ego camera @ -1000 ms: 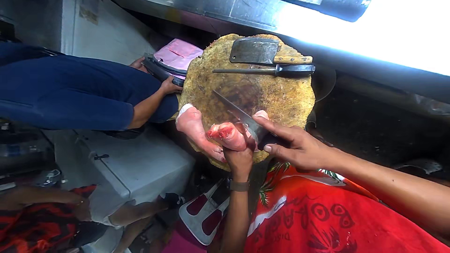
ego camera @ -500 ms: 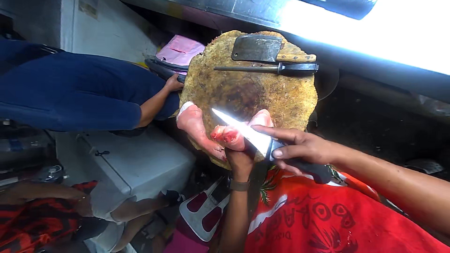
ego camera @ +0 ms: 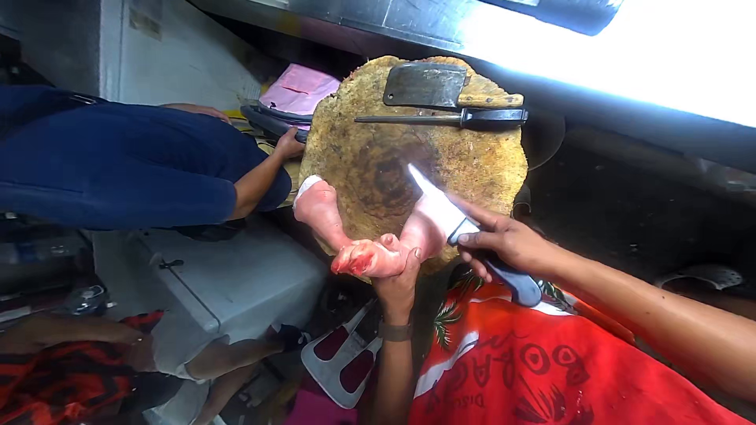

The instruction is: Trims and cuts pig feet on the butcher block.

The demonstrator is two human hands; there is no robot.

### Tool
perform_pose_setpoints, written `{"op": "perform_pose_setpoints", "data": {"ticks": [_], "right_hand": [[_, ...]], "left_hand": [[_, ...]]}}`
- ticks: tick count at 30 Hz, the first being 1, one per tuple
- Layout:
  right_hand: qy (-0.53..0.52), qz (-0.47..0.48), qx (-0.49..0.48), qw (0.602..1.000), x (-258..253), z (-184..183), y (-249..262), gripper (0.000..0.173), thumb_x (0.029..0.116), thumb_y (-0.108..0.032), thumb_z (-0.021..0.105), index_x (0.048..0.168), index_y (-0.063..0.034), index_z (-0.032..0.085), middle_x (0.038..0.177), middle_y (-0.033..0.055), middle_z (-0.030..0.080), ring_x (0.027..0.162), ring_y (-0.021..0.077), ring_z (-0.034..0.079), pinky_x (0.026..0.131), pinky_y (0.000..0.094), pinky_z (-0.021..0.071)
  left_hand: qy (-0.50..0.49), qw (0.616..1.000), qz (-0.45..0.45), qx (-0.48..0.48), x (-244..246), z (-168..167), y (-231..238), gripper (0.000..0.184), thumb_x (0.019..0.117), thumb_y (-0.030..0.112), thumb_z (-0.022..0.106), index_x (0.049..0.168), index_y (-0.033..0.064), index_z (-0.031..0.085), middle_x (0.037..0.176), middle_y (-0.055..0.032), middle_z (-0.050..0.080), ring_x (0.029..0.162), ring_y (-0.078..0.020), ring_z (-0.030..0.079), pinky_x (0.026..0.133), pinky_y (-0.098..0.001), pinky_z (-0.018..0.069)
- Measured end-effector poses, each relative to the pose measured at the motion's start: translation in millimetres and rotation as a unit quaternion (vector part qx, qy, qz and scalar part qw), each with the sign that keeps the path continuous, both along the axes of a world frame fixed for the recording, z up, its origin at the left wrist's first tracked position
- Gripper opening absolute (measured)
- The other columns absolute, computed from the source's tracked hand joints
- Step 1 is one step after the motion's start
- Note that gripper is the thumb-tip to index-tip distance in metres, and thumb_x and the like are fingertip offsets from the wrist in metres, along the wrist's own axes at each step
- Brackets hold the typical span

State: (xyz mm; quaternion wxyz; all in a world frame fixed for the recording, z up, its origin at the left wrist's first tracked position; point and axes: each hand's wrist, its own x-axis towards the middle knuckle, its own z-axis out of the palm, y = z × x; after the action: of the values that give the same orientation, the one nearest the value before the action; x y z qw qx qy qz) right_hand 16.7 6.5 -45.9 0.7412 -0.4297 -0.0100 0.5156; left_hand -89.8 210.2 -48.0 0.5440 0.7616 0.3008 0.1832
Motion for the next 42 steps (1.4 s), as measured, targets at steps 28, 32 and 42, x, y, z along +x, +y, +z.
{"op": "perform_pose_setpoints", "data": {"ticks": [28,32,42], "right_hand": [[-0.532,0.091,-0.111,0.835,-40.6,71.8,-18.1,0.060,0.1052,-0.029,0.051,0.163,-0.0242,0.034,0.105,0.0057,0.072,0.085,0.0138,0.068,0.075,0.0347,0.0589],[-0.611,0.119,-0.226,0.749,-44.6,66.0,-7.7,0.068,0.0970,-0.025,0.052,0.162,-0.0287,0.034,0.092,0.0089,0.065,0.066,0.0231,0.064,0.053,0.0410,0.0534],[0.032,0.116,0.293,0.949,4.1,62.1,-8.3,0.073,0.1041,-0.016,0.052,0.166,-0.0287,0.017,0.098,0.0103,0.065,0.057,0.0101,0.061,0.048,0.0223,0.0553]], "left_hand": [[0.016,0.993,-0.022,0.116,-27.1,1.4,-27.2,0.050,0.0802,0.017,0.076,0.112,-0.0170,0.059,0.100,-0.0096,0.069,0.099,0.0021,0.063,0.094,-0.0158,0.0488],[0.007,0.997,-0.032,0.075,-12.8,7.1,-28.6,0.055,0.0715,0.021,0.085,0.109,-0.0105,0.061,0.096,-0.0034,0.071,0.094,0.0025,0.066,0.088,-0.0175,0.0548],[-0.034,0.999,-0.003,0.021,24.3,9.7,-10.2,0.057,0.0742,0.026,0.085,0.117,-0.0049,0.063,0.099,-0.0039,0.072,0.093,-0.0042,0.069,0.085,-0.0244,0.0580]]}}
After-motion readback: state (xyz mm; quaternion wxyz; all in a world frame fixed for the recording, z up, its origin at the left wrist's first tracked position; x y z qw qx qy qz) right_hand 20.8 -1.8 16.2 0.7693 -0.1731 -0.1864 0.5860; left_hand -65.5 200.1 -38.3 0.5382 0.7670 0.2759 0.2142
